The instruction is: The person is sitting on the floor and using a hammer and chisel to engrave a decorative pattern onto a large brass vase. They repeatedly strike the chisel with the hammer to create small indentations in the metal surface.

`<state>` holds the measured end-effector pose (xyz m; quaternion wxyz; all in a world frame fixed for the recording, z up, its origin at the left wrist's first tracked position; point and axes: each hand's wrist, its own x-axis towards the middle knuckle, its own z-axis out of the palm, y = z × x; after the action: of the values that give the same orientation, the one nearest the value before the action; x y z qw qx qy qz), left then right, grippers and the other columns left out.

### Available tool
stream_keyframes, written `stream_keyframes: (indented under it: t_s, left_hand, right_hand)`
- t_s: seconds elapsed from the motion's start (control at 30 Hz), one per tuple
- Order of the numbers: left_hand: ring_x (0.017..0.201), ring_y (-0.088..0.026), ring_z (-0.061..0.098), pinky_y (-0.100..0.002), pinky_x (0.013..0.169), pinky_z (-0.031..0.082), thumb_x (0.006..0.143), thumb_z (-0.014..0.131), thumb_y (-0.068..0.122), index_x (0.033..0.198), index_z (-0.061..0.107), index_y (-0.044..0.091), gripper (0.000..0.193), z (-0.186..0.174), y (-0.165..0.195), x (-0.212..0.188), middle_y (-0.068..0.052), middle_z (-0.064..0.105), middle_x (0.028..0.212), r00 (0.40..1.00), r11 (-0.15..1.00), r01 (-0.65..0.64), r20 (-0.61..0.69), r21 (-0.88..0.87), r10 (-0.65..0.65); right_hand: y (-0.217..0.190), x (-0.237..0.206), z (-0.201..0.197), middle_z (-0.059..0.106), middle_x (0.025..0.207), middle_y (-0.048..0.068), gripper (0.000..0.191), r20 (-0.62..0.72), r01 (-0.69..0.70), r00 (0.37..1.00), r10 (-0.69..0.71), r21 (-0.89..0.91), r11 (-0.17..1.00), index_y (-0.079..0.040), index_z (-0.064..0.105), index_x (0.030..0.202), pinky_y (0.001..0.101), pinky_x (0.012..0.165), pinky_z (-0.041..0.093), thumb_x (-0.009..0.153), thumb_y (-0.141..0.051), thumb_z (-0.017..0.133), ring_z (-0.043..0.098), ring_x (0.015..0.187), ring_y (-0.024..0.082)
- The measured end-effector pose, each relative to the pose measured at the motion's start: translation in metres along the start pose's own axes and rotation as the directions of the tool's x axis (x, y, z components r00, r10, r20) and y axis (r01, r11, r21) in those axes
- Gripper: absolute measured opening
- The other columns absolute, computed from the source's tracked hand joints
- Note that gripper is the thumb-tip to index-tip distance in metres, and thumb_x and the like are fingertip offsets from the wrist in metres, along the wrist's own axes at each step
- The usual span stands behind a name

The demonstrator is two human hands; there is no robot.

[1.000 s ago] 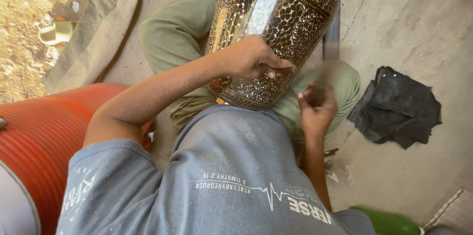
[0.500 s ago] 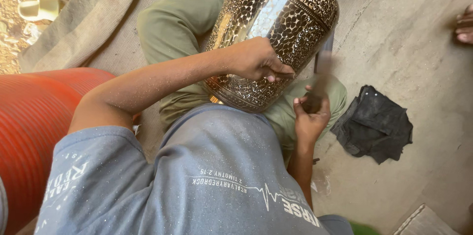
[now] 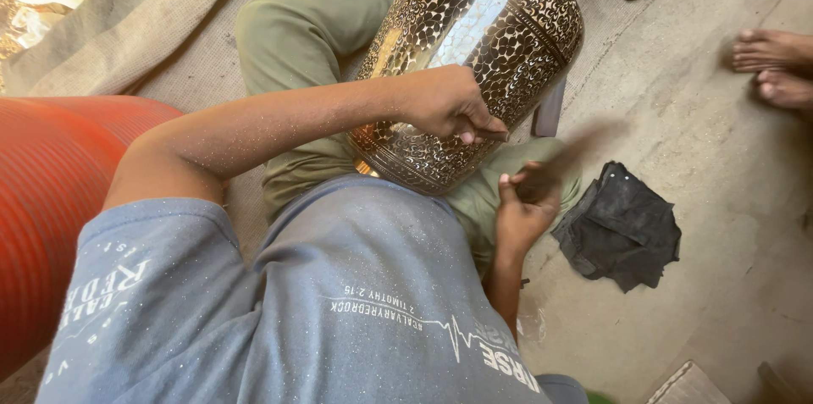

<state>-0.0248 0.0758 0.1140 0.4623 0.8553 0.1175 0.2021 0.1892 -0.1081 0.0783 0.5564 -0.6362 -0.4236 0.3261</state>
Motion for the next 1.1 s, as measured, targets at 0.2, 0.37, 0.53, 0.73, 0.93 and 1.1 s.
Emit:
stream_keyframes:
  t_s: [0.2,0.37,0.53,0.73,0.93,1.1]
  left_hand:
    - [0.056,-0.015,0.067,-0.036,0.053,0.048,0.086,0.079,0.016,0.119,0.077,0.017,0.033,0.0,-0.003,0.002,-0.003,0.078,0.077,0.999,0.999,0.036,0.032,-0.023,-0.036]
    - [0.056,-0.013,0.067,-0.035,0.053,0.048,0.086,0.079,0.016,0.118,0.077,0.017,0.032,-0.001,-0.004,0.002,-0.002,0.078,0.077,0.999,0.998,0.025,0.04,-0.05,-0.023]
    - [0.055,-0.013,0.066,-0.036,0.052,0.047,0.084,0.078,0.015,0.119,0.077,0.017,0.035,-0.003,-0.005,0.003,-0.003,0.078,0.077,0.998,0.998,0.024,0.055,-0.058,-0.021]
    - [0.058,-0.014,0.068,-0.036,0.053,0.048,0.086,0.079,0.016,0.114,0.077,0.016,0.028,-0.005,-0.007,0.003,-0.002,0.078,0.078,0.996,0.997,0.025,0.085,-0.071,-0.019]
    - [0.06,-0.014,0.069,-0.037,0.053,0.048,0.084,0.077,0.012,0.117,0.077,0.015,0.034,-0.004,-0.004,0.015,-0.003,0.077,0.078,0.987,0.996,-0.044,0.151,-0.077,0.055]
    - [0.058,-0.017,0.066,-0.039,0.057,0.047,0.08,0.08,0.015,0.11,0.08,0.016,0.03,0.0,-0.01,0.037,-0.004,0.075,0.073,0.926,0.998,-0.032,0.375,-0.046,0.047]
  right_hand:
    - [-0.001,0.001,0.002,0.067,0.104,0.007,0.042,0.055,0.222,0.975,-0.218,-0.089,0.971,-0.003,0.06,0.114,0.0308,0.097,0.057,0.084,0.021,0.076,0.066,0.099,0.015]
    - [-0.015,0.0,0.006,0.066,0.086,0.002,0.044,-0.026,-0.167,0.986,0.167,0.003,0.986,-0.006,0.062,0.115,0.0213,0.069,0.053,0.08,0.017,0.071,0.064,0.075,0.009]
    - [-0.023,0.0,0.011,0.066,0.085,0.005,0.039,-0.009,-0.162,0.987,0.163,-0.191,0.968,-0.003,0.061,0.113,0.0256,0.071,0.055,0.081,0.016,0.072,0.066,0.076,0.011]
    - [-0.012,-0.005,0.007,0.069,0.09,0.003,0.039,-0.062,-0.188,0.982,0.177,-0.319,0.929,-0.005,0.064,0.113,0.0292,0.074,0.06,0.08,0.013,0.072,0.069,0.08,0.012]
    - [0.016,-0.008,-0.001,0.067,0.091,0.002,0.042,0.011,-0.219,0.973,0.228,-0.24,0.946,-0.005,0.061,0.116,0.0274,0.076,0.056,0.08,0.015,0.071,0.067,0.084,0.013]
    - [0.038,-0.012,0.001,0.066,0.094,0.004,0.05,0.051,-0.244,0.964,0.26,-0.213,0.946,-0.004,0.062,0.124,0.0291,0.079,0.053,0.08,0.017,0.07,0.066,0.089,0.013]
